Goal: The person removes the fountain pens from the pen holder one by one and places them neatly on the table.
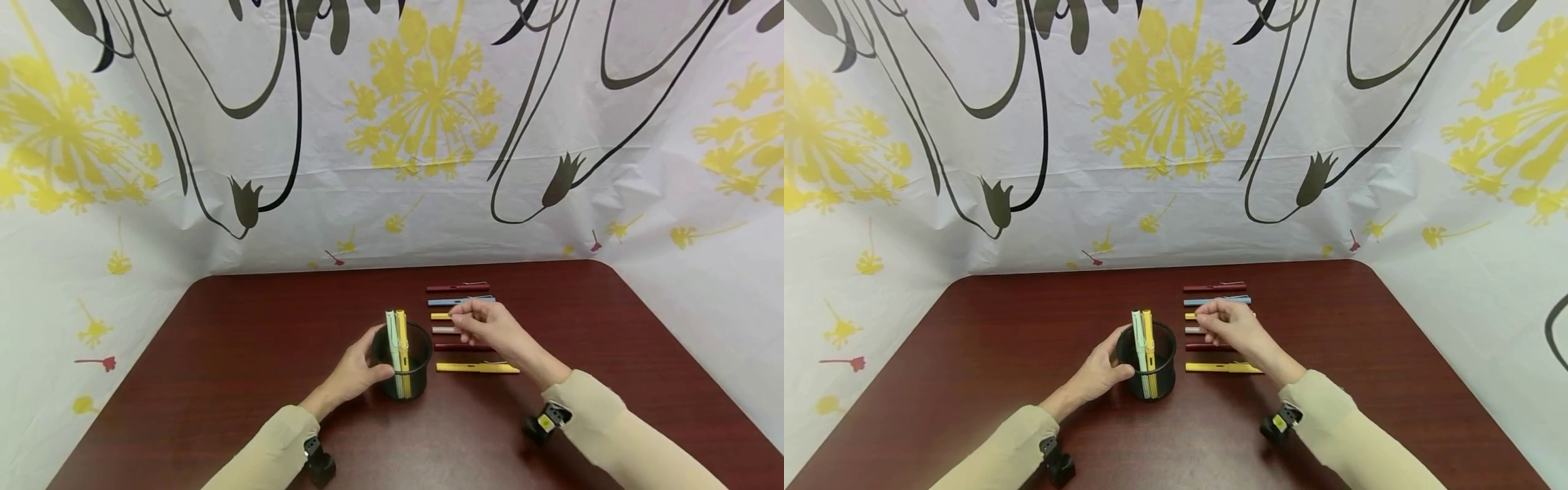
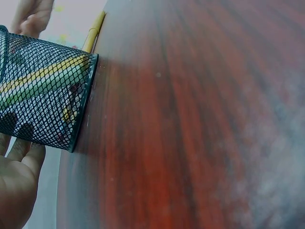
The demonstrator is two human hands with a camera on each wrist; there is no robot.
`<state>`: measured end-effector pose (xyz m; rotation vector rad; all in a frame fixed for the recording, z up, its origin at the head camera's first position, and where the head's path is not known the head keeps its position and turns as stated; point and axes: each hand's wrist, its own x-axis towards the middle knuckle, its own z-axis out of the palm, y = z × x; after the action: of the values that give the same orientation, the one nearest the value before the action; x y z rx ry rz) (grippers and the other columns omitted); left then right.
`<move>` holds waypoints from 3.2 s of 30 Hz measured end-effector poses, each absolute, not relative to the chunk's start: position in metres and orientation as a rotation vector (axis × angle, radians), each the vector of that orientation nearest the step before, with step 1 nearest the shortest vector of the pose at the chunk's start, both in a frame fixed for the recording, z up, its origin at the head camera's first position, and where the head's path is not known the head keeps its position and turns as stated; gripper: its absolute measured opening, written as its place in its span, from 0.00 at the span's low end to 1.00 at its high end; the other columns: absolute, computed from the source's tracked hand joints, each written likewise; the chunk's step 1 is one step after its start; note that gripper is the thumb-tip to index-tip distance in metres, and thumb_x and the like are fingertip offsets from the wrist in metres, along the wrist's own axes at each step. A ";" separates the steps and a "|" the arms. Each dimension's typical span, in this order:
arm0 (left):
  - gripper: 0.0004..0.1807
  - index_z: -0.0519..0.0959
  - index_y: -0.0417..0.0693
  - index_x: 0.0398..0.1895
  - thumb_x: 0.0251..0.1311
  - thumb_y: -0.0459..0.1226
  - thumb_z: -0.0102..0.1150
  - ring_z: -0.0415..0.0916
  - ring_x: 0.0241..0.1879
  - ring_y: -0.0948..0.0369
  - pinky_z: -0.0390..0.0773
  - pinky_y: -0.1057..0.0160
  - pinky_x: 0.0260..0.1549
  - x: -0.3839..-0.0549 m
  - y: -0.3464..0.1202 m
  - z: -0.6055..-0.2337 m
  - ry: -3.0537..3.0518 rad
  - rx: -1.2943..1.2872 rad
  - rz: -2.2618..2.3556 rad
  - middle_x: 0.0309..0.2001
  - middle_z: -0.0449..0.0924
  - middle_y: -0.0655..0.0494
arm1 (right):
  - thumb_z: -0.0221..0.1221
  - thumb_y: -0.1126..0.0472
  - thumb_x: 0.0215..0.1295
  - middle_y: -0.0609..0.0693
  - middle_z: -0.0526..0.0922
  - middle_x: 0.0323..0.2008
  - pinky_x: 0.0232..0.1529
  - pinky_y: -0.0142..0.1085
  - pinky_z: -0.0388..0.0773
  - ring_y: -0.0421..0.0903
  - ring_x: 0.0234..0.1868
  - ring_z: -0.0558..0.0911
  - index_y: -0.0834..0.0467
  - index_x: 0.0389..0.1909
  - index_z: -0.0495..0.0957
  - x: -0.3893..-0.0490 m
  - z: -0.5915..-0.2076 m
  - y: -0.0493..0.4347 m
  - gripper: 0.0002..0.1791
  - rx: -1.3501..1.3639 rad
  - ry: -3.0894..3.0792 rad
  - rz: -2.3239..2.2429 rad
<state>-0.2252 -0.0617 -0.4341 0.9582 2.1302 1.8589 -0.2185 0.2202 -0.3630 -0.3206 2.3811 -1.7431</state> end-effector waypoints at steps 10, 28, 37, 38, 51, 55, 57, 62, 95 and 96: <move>0.44 0.61 0.42 0.67 0.52 0.54 0.65 0.69 0.57 0.52 0.70 0.67 0.52 -0.226 -0.062 -0.435 2.170 0.964 1.839 0.60 0.70 0.43 | 0.54 0.61 0.68 0.51 0.76 0.32 0.32 0.36 0.75 0.45 0.29 0.74 0.65 0.52 0.74 -0.246 -0.352 0.186 0.16 -0.556 2.342 -1.641; 0.43 0.61 0.41 0.67 0.52 0.53 0.65 0.69 0.56 0.53 0.70 0.68 0.52 -0.226 -0.062 -0.436 2.123 0.974 1.878 0.61 0.69 0.43 | 0.56 0.61 0.67 0.50 0.80 0.44 0.35 0.40 0.75 0.43 0.34 0.75 0.61 0.55 0.75 -0.267 -0.352 0.166 0.17 -0.691 2.086 -1.537; 0.44 0.61 0.42 0.67 0.52 0.54 0.65 0.69 0.56 0.54 0.70 0.68 0.52 -0.226 -0.062 -0.437 2.124 0.983 1.873 0.61 0.69 0.43 | 0.55 0.62 0.67 0.50 0.80 0.41 0.31 0.41 0.74 0.42 0.29 0.73 0.64 0.53 0.74 -0.270 -0.355 0.167 0.16 -0.710 2.088 -1.526; 0.44 0.61 0.41 0.67 0.52 0.53 0.65 0.69 0.56 0.54 0.70 0.68 0.52 -0.226 -0.062 -0.437 2.122 0.984 1.873 0.61 0.69 0.43 | 0.56 0.63 0.67 0.50 0.80 0.40 0.31 0.41 0.74 0.43 0.29 0.73 0.64 0.53 0.75 -0.270 -0.355 0.167 0.16 -0.713 2.094 -1.526; 0.43 0.61 0.45 0.68 0.52 0.54 0.65 0.70 0.56 0.60 0.70 0.66 0.53 -0.226 -0.062 -0.439 2.130 0.963 1.858 0.62 0.68 0.46 | 0.58 0.61 0.65 0.49 0.77 0.31 0.29 0.37 0.74 0.49 0.28 0.73 0.65 0.44 0.76 -0.267 -0.358 0.173 0.12 -0.705 2.181 -1.528; 0.42 0.61 0.45 0.67 0.52 0.52 0.66 0.70 0.56 0.62 0.70 0.67 0.53 -0.226 -0.061 -0.440 2.127 0.965 1.860 0.62 0.68 0.46 | 0.58 0.60 0.65 0.49 0.77 0.30 0.29 0.36 0.75 0.49 0.29 0.74 0.65 0.43 0.76 -0.266 -0.361 0.175 0.12 -0.714 2.192 -1.548; 0.42 0.61 0.44 0.67 0.53 0.51 0.66 0.70 0.55 0.62 0.70 0.67 0.53 -0.226 -0.061 -0.440 2.121 0.968 1.864 0.62 0.69 0.45 | 0.59 0.61 0.65 0.50 0.77 0.30 0.30 0.36 0.76 0.49 0.29 0.75 0.65 0.42 0.76 -0.264 -0.361 0.176 0.11 -0.721 2.207 -1.552; 0.43 0.61 0.42 0.67 0.52 0.52 0.66 0.70 0.55 0.59 0.71 0.67 0.52 -0.226 -0.060 -0.439 2.098 0.995 1.881 0.61 0.68 0.42 | 0.59 0.63 0.64 0.50 0.78 0.29 0.32 0.40 0.78 0.44 0.28 0.77 0.66 0.41 0.76 -0.261 -0.361 0.178 0.10 -0.746 2.259 -1.561; 0.43 0.62 0.44 0.67 0.52 0.54 0.65 0.70 0.56 0.65 0.73 0.66 0.51 -0.226 -0.061 -0.441 2.097 1.011 1.896 0.62 0.67 0.44 | 0.54 0.64 0.68 0.45 0.76 0.23 0.25 0.28 0.74 0.38 0.22 0.73 0.55 0.35 0.74 -0.233 -0.348 0.225 0.02 -0.337 2.039 -2.232; 0.43 0.62 0.44 0.67 0.52 0.54 0.65 0.70 0.56 0.65 0.73 0.66 0.51 -0.226 -0.061 -0.441 2.096 1.011 1.896 0.62 0.67 0.44 | 0.53 0.64 0.68 0.45 0.76 0.24 0.25 0.28 0.73 0.38 0.23 0.73 0.55 0.34 0.74 -0.232 -0.348 0.228 0.03 -0.308 1.995 -2.275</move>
<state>-0.2256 -0.0608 -0.4412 1.0110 2.0962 1.8964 -0.2316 0.2283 -0.3483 -0.3079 1.9947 -2.2754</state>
